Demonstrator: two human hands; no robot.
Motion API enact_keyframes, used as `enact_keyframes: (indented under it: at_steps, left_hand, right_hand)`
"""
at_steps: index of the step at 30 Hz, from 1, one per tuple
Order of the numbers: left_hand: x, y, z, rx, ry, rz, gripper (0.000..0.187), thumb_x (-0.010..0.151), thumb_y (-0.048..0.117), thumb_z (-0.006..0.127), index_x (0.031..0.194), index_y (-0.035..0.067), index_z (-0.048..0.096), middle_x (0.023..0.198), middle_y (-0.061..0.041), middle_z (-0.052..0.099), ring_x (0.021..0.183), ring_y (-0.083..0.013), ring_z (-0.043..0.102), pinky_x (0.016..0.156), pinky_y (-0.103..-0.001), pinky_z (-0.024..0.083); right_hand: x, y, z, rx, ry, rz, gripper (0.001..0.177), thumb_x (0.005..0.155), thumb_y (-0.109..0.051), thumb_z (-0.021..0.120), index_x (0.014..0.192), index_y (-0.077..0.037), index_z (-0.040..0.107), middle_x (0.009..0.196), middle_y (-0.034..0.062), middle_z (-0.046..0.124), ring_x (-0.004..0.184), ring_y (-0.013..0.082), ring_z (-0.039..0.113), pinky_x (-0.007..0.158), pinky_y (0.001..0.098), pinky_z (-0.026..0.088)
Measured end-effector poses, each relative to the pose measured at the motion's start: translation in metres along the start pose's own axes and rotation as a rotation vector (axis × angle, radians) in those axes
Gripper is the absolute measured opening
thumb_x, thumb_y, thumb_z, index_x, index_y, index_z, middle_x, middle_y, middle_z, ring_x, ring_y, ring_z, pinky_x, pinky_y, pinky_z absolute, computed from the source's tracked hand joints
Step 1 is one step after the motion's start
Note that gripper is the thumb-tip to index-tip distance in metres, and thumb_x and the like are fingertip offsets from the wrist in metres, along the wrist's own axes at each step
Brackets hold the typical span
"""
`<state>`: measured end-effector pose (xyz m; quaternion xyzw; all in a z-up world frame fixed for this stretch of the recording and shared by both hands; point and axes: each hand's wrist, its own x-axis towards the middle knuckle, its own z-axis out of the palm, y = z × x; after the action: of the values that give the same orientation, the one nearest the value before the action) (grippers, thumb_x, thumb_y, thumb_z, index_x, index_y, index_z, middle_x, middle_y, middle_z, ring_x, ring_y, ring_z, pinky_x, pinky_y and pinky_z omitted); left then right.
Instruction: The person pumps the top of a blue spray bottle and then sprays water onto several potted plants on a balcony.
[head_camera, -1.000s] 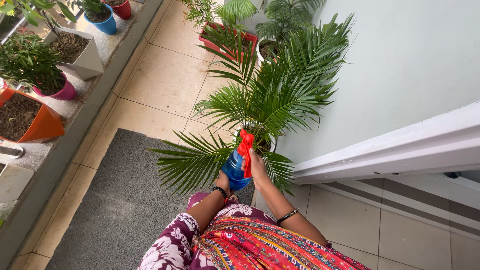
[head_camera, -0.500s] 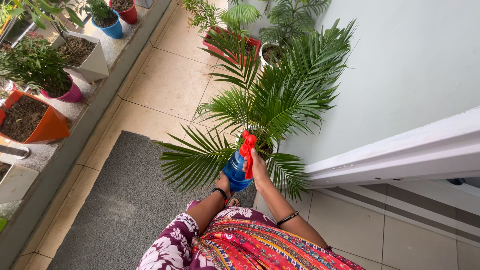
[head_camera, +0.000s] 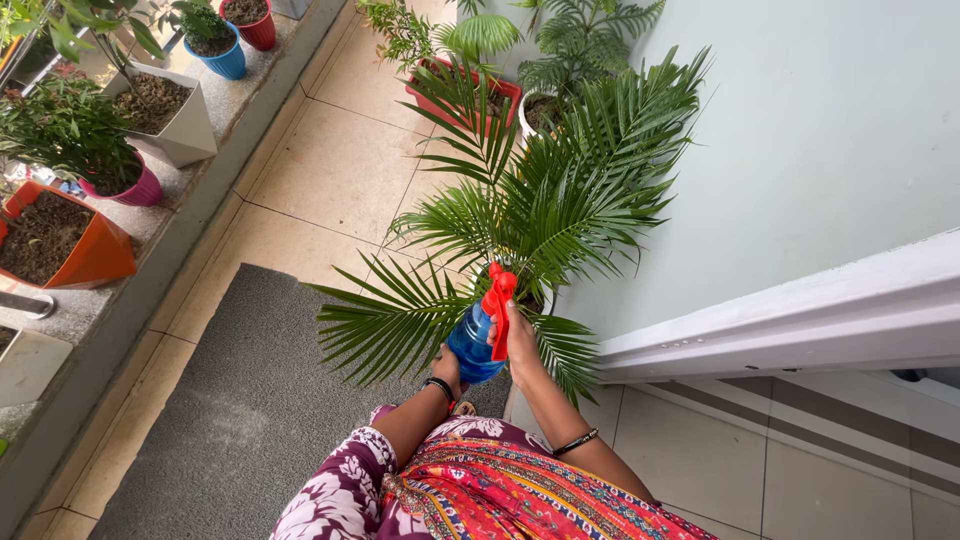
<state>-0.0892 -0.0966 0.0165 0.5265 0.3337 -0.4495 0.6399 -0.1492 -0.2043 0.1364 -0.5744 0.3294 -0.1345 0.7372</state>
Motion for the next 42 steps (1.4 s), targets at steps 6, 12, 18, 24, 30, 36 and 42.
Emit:
enact_keyframes:
  at_steps: [6,12,18,24,30,36,42]
  left_hand:
    - [0.01,0.001,0.008,-0.028,-0.194,-0.019,0.07,0.101,0.067,0.029,0.151,0.019,0.042,0.146,-0.01,0.058,0.128,-0.0265,0.059,0.098,-0.049,0.05]
    - [0.019,0.009,0.019,-0.097,-0.511,0.023,0.081,0.101,0.076,0.033,0.15,0.015,0.052,0.148,-0.012,0.063,0.13,-0.0245,0.065,0.11,-0.043,0.05]
    - [-0.015,0.032,0.034,0.09,-0.591,-0.126,0.097,0.087,0.086,0.028,0.15,0.016,0.052,0.15,-0.015,0.058,0.136,-0.0309,0.056,0.113,-0.057,0.04]
    - [-0.045,0.049,0.046,0.124,-0.495,-0.078,0.107,0.085,0.091,0.025,0.154,0.012,0.044,0.159,-0.015,0.046,0.148,-0.0324,0.043,0.114,-0.063,0.035]
    - [-0.044,0.047,0.064,0.066,-0.581,-0.06,0.108,0.08,0.094,0.024,0.154,0.018,0.045,0.157,-0.015,0.048,0.147,-0.0341,0.04,0.113,-0.066,0.026]
    - [-0.074,0.052,0.053,0.034,-0.758,-0.222,0.11,0.078,0.097,0.023,0.156,0.021,0.04,0.156,-0.015,0.048,0.144,-0.0372,0.046,0.112,-0.07,0.034]
    - [-0.084,0.074,0.043,0.147,-0.717,-0.042,0.107,0.075,0.094,0.032,0.153,0.022,0.045,0.148,-0.013,0.058,0.132,-0.0344,0.06,0.106,-0.066,0.042]
  right_hand:
    - [-0.011,-0.007,-0.007,0.005,-0.057,-0.068,0.044,0.106,-0.042,0.045,0.095,-0.004,0.062,0.072,0.0056,0.061,0.065,0.0156,0.061,0.067,0.031,0.054]
    - [-0.033,-0.04,-0.013,0.113,-0.033,-0.003,0.048,0.106,-0.047,0.046,0.099,-0.002,0.062,0.076,0.0063,0.061,0.071,0.0159,0.061,0.071,0.032,0.053]
    - [-0.066,-0.082,-0.017,0.187,-0.052,-0.087,0.046,0.105,-0.045,0.048,0.103,-0.001,0.06,0.08,0.0072,0.059,0.077,0.0177,0.059,0.076,0.0346,0.053]
    - [-0.092,-0.119,-0.012,0.286,-0.059,-0.161,0.044,0.106,-0.042,0.046,0.109,0.0,0.059,0.081,0.008,0.058,0.079,0.0189,0.058,0.078,0.0358,0.051]
    - [-0.101,-0.134,-0.003,0.324,-0.02,-0.312,0.037,0.107,-0.034,0.051,0.107,0.003,0.058,0.082,0.0093,0.058,0.079,0.02,0.057,0.079,0.0364,0.05]
    - [-0.102,-0.13,0.03,0.282,0.099,-0.319,0.042,0.107,-0.037,0.05,0.107,0.003,0.06,0.08,0.0087,0.058,0.075,0.0183,0.056,0.074,0.0341,0.048]
    - [-0.088,-0.113,0.037,0.38,0.231,-0.281,0.042,0.108,-0.039,0.047,0.105,0.001,0.058,0.077,0.0074,0.056,0.074,0.0176,0.055,0.072,0.0337,0.047]
